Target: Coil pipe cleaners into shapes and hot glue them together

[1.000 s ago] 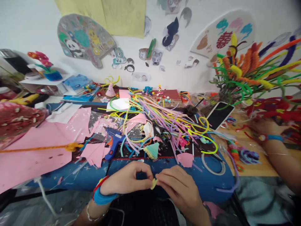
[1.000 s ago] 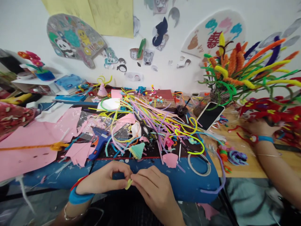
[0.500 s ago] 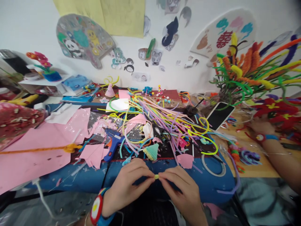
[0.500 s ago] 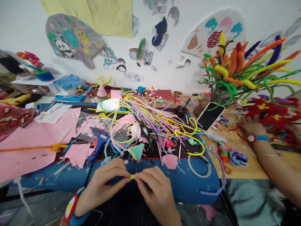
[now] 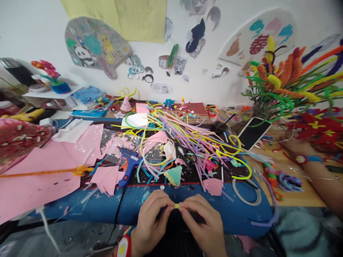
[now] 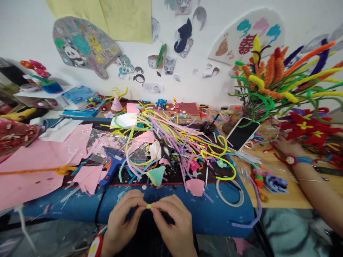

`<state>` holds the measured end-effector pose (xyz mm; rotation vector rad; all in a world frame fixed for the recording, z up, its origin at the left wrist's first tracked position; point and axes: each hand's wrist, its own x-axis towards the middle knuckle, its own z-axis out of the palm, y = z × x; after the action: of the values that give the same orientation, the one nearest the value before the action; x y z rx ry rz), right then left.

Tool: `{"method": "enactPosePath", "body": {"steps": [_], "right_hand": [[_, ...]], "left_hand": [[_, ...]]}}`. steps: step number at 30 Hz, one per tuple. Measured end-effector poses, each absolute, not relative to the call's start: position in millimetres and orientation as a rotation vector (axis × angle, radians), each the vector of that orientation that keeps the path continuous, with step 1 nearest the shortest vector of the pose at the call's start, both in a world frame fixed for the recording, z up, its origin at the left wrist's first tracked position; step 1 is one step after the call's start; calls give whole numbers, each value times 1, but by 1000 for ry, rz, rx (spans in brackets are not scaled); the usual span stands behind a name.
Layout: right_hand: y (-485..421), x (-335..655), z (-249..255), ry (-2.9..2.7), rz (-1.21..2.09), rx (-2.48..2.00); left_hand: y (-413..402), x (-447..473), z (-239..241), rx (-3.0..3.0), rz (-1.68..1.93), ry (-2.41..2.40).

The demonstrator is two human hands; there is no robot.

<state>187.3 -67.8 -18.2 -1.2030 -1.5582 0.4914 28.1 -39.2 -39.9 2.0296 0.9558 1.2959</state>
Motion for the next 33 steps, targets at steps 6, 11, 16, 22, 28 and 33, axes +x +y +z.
{"method": "enactPosePath", "body": {"steps": [6,11,16,22,28,33], "right_hand": [[-66,188,-17,-1596,481,-1180],[-61,196,-12,-1703,396,-1120],[-57,208,-9,-1858,338,-1041],[-59,217,-10,-2010,366,-1037],[-57,216,-7,-1921,421,-1092],[-57,216,-10,-1950,430,-1073]], "left_hand": [[-40,26,-40,1945,1288,950],[-30,18,-29,1707,1025,851],[-11,13,-15,1468,650,758],[-4,21,-18,1197,387,698],[-5,23,-22,1222,445,730],[-1,23,-20,1174,438,710]]}}
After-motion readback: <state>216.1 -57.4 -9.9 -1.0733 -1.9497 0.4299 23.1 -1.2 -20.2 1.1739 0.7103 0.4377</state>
